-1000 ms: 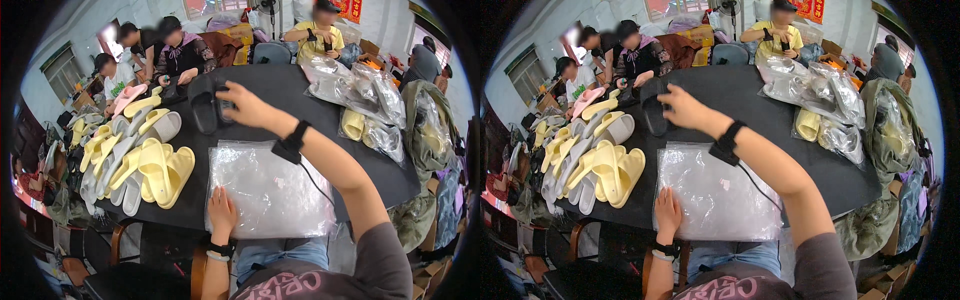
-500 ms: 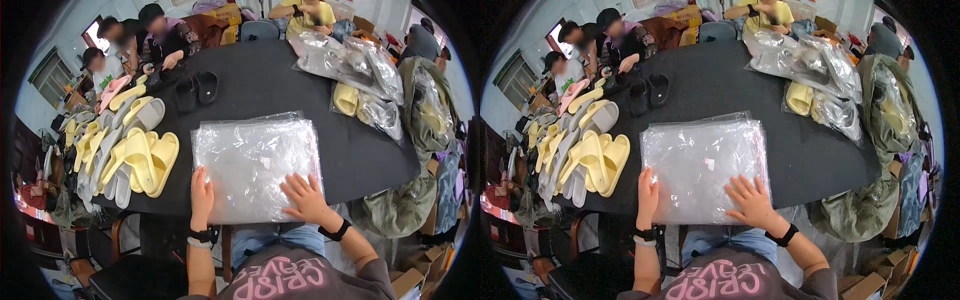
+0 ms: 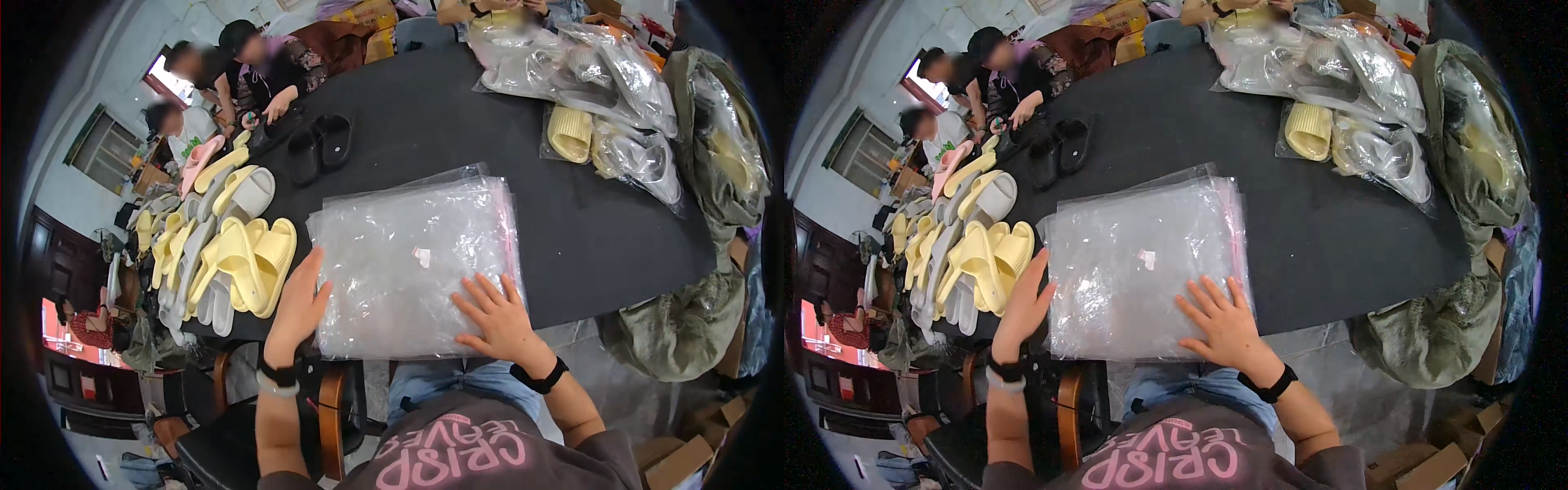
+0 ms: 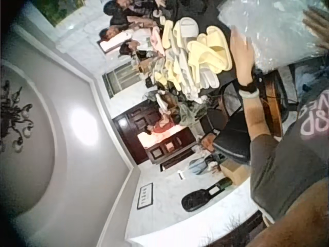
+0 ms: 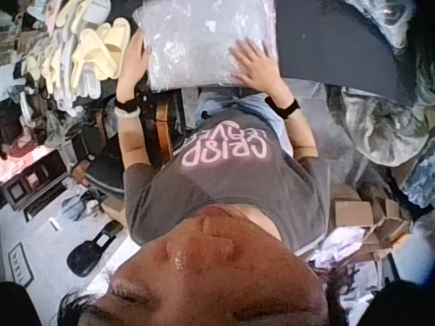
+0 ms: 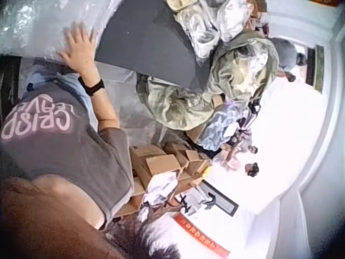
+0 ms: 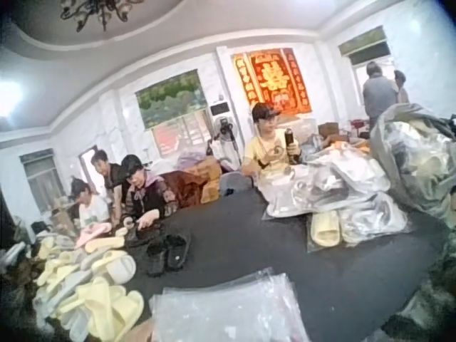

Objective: The person places pairs of slippers into clear plastic bags on a table. They handle black, white, and yellow slippers, placing them into bags and stacking the packaged items. The person also retrieves more slippers from a large sack to continue the process.

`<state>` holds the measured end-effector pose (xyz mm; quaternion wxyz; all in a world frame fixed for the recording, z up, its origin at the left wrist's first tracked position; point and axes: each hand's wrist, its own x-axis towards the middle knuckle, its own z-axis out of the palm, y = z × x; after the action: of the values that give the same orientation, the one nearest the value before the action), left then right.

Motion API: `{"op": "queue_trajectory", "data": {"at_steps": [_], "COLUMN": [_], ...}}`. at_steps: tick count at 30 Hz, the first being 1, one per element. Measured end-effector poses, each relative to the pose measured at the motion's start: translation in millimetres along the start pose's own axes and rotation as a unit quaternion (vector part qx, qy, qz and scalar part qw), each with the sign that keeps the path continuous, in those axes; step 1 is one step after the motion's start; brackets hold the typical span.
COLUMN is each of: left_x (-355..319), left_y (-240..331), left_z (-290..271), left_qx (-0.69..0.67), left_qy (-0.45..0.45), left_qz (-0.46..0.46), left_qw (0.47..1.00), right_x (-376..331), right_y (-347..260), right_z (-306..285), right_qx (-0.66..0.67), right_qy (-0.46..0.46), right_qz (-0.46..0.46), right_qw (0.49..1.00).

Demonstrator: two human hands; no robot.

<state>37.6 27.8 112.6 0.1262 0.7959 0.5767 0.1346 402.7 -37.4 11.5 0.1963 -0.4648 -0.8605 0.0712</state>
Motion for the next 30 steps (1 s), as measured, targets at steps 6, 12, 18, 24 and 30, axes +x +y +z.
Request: {"op": "queue_trajectory", "data": {"at_steps": [6,12,18,24,30], "left_x": [50.8,60.2,61.0,23.0,-26.6], "left_y": [-62.1,-79.5,-94.5,-34.1,39.3], "left_z": [68.8,89.6,94.5,71.6,109.1], "left_qx": [0.126,0.153,0.150,0.192,0.082], "left_qy": [-0.063,-0.105,-0.117,-0.056,-0.077], "left_qz": [-0.079,-0.123,-0.137,0.002,0.009], "left_qw": [0.987,0.975,0.972,0.980,0.994], "right_x": [-1.9,-5.2,-3.8,-2.2,-1.7], "right_y": [2.2,6.2,6.1,3.0,37.0], "right_z": [4.1,8.5,10.2,11.8,-4.5], "right_qx": [0.034,0.066,0.061,0.050,0.150], "right_qy": [0.001,0.006,-0.005,-0.025,-0.092], "right_qz": [-0.004,0.002,0.016,0.026,-0.032], "right_qw": [0.999,0.998,0.998,0.998,0.984]}}
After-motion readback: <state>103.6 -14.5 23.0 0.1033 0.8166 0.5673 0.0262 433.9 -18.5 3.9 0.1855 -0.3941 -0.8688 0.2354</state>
